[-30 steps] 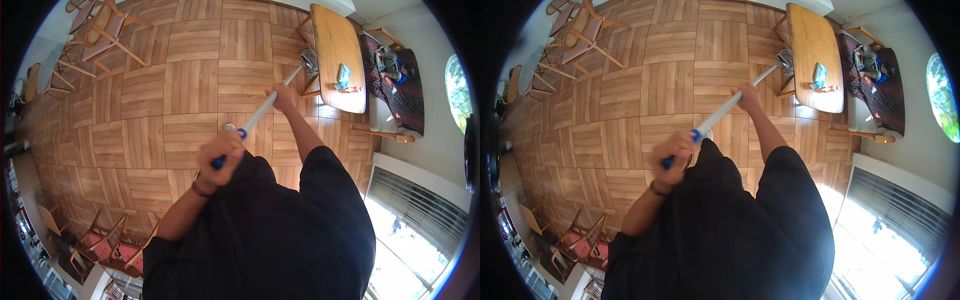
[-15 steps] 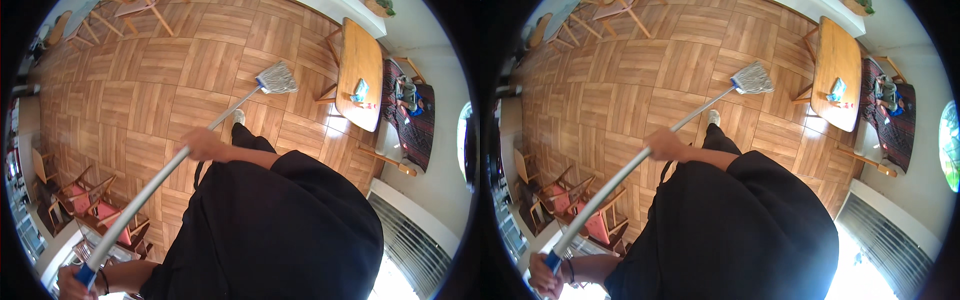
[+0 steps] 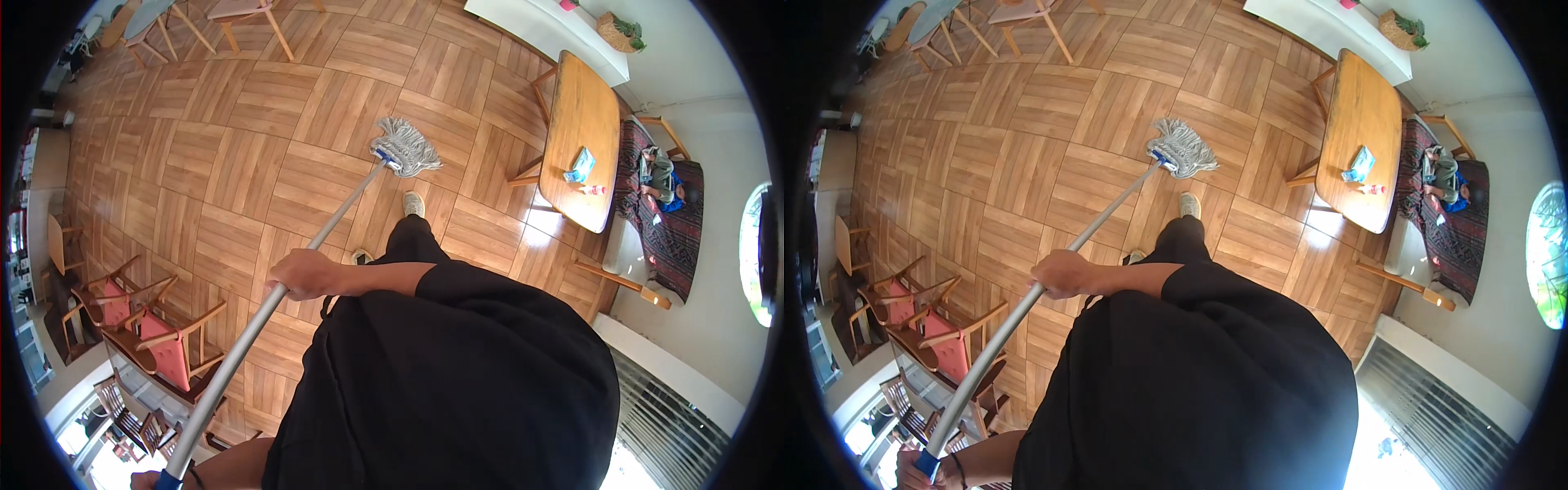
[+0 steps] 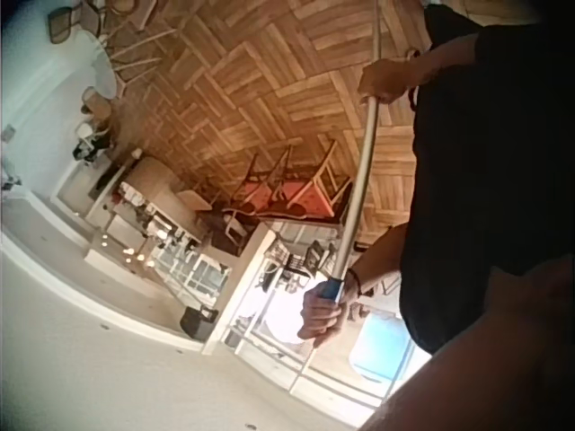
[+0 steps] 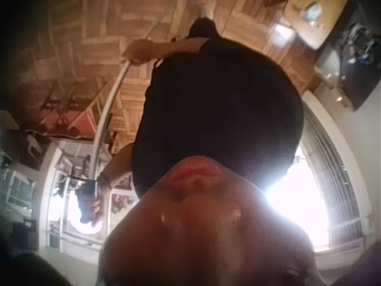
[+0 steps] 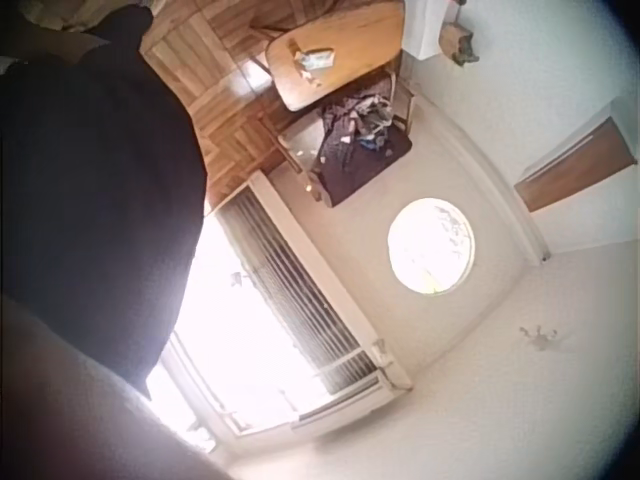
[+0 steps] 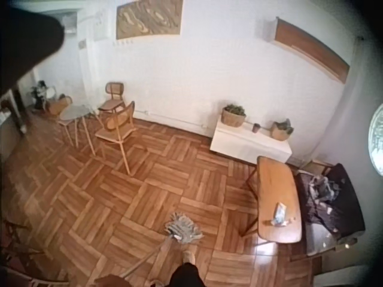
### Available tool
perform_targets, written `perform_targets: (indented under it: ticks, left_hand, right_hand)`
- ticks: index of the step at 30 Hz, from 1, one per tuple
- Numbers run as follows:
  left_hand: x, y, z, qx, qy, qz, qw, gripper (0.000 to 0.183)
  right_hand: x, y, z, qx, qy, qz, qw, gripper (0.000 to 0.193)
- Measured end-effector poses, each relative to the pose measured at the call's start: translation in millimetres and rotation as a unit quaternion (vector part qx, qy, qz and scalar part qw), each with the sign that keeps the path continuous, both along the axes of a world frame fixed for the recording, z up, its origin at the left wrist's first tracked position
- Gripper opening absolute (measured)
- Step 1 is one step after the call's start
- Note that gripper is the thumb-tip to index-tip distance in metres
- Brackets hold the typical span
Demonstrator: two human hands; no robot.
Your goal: The person carries a mop and a bucket of water, wrings the mop out over the bucket by hand, and mops the floor.
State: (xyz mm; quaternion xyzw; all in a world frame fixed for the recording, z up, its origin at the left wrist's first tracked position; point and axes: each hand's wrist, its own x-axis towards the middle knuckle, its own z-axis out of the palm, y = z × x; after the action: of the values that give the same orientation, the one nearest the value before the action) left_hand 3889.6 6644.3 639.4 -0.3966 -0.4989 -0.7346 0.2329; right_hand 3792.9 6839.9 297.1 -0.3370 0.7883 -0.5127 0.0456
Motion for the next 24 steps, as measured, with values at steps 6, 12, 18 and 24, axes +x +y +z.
perform_targets:
  ticks: [6,12,18,24]
  left_hand:
    - [-42,47,-57,0.157,-0.088,-0.027,0.983,0.032]
    - [-139,225,-157,-0.047,-0.181,0.19,0.964,0.025]
    - [-213,388,-208,-0.289,-0.119,-0.102,0.944,0.005]
    - [-204,391,-235,-0.116,-0.211,-0.133,0.961,0.012]
  right_hand:
    - [-54,123,-10,0.097,-0.06,-0.043,0.993,0.009]
    - [-144,345,-77,0.211,-0.084,-0.176,0.958,0.016]
    - [-177,507,-97,0.54,-0.082,-0.435,0.716,0.045]
    - [-177,491,-101,0.383,-0.162,-0.443,0.794,0.052]
